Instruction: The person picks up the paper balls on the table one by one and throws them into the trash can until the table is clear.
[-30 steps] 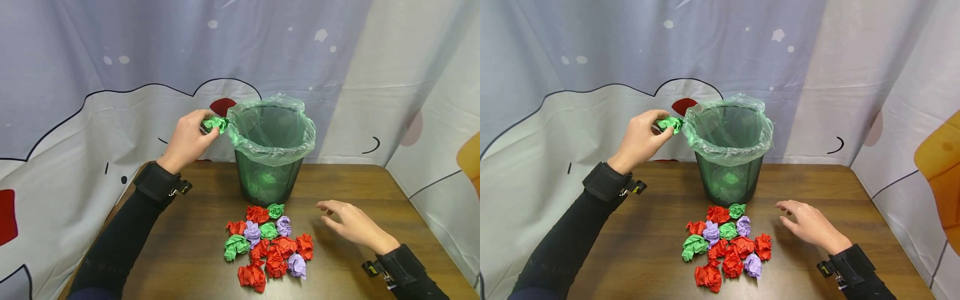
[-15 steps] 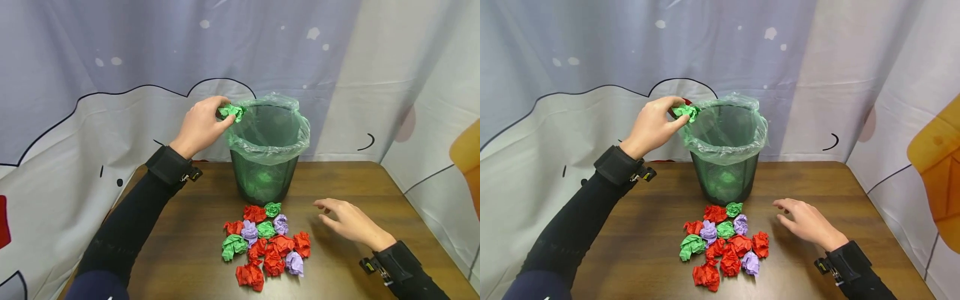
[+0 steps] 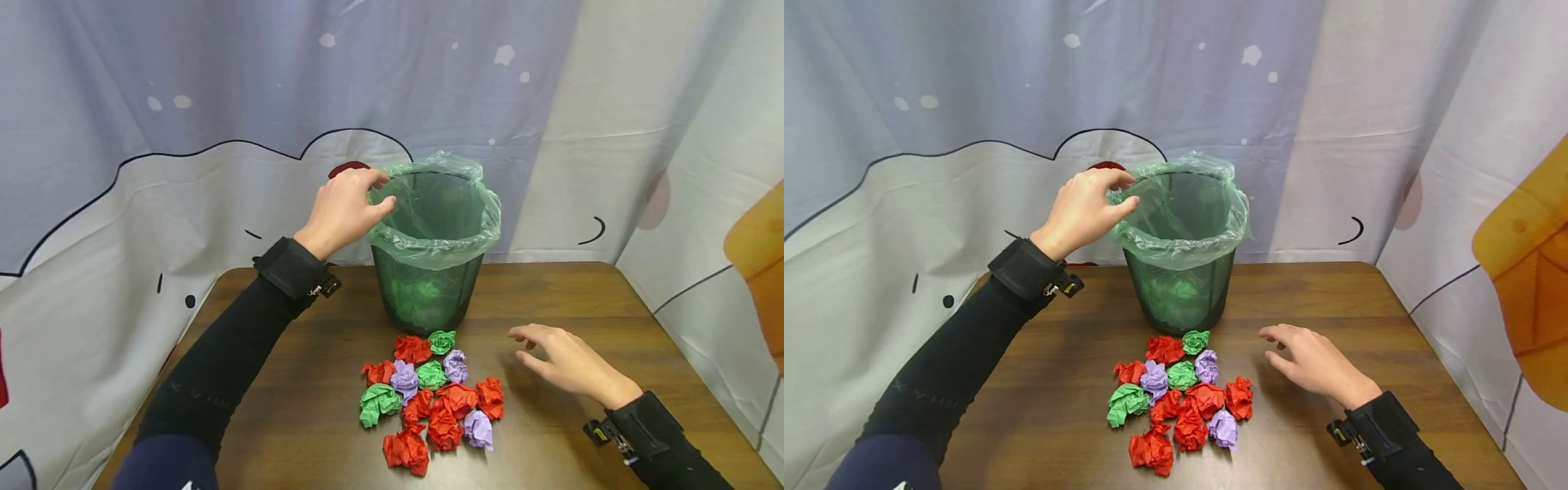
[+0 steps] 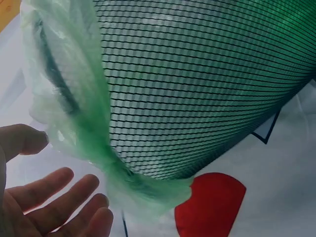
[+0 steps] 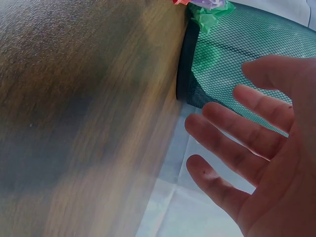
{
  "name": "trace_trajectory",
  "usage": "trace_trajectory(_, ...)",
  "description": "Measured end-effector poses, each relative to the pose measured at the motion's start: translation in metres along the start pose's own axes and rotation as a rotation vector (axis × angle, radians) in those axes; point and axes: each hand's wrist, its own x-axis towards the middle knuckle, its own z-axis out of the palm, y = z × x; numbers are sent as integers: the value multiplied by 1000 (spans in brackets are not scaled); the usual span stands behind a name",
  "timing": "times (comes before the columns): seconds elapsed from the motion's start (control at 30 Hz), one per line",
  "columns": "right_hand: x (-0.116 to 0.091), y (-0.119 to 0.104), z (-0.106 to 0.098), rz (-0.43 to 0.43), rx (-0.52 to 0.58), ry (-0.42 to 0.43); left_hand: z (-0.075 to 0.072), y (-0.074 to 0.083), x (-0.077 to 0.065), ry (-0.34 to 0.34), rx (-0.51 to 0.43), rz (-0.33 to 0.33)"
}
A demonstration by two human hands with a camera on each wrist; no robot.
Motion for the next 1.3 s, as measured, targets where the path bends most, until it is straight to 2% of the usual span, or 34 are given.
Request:
trace_trajectory(0.23, -2, 0, 3, -9, 7, 6, 3, -11, -14, 50, -16, 3)
trace_trajectory(0.5, -3, -2, 9, -20, 21, -14, 9, -27, -39, 146, -70, -4)
trace_trajectory(0.63, -4, -4, 10, -29, 27, -30, 13, -36, -53, 168, -79, -8)
trace_trajectory(0.97, -6, -9, 12, -64, 63, -125, 34, -58, -86, 157, -74, -37)
trace_trajectory(1.3, -9, -15, 14, -90, 105, -197, 54, -69, -111, 111, -99, -88)
